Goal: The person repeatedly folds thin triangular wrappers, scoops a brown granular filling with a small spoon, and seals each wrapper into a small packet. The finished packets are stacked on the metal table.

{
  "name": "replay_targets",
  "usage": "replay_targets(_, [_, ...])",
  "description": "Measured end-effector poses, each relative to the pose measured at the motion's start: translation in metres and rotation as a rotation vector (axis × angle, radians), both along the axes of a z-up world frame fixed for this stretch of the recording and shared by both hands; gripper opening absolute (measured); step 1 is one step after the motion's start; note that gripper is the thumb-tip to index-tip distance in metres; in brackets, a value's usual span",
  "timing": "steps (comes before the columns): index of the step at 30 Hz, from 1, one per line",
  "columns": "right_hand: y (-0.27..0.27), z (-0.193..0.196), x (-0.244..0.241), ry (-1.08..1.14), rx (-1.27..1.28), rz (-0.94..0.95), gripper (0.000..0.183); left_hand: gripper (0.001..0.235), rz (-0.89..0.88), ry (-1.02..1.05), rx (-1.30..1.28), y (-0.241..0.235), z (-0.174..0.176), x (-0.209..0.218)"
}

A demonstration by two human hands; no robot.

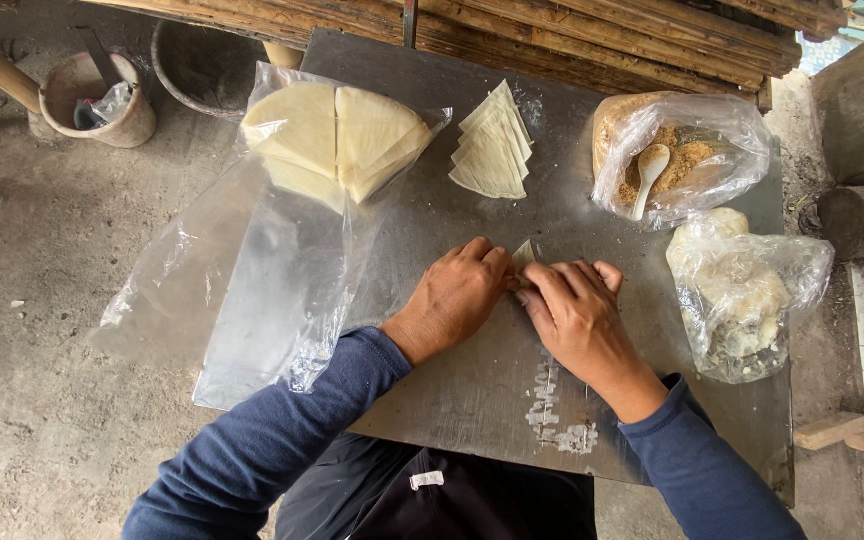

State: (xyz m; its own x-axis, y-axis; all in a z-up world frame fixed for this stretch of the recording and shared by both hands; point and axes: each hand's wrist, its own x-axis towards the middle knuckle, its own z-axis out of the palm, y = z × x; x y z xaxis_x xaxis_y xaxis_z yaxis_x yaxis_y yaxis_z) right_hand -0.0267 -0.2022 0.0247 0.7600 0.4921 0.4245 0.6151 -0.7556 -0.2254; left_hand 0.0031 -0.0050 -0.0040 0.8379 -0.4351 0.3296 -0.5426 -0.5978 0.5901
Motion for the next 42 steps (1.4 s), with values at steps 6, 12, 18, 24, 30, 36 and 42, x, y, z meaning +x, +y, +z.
replay_targets(6, [0.001,-0.002,0.005,0.074,0.012,-0.052,0.008,0.015,0.000,-0.014,-0.050,0.000,-0.001,0.001])
replay_targets(12, [-0.001,-0.008,0.006,0.013,0.047,-0.042,0.016,0.022,-0.121,-0.031,-0.049,0.010,-0.001,0.011])
replay_targets(18, [-0.005,-0.001,0.011,0.078,0.014,-0.032,0.018,0.017,-0.003,0.036,-0.053,0.002,0.002,0.008])
replay_targets(24, [0.000,-0.005,0.007,-0.006,0.019,-0.098,0.008,0.017,0.001,0.046,-0.063,0.002,0.002,0.008])
replay_targets(30, [-0.006,-0.007,0.012,0.069,0.057,-0.050,0.023,0.021,-0.047,-0.050,0.008,0.002,-0.002,0.010])
replay_targets(36, [-0.003,-0.011,0.014,0.059,-0.019,-0.126,0.007,0.019,0.065,0.040,-0.101,-0.001,-0.003,0.009])
replay_targets(42, [-0.004,-0.012,0.015,0.034,0.006,-0.101,0.012,0.017,-0.011,-0.122,-0.057,0.000,0.001,0.014])
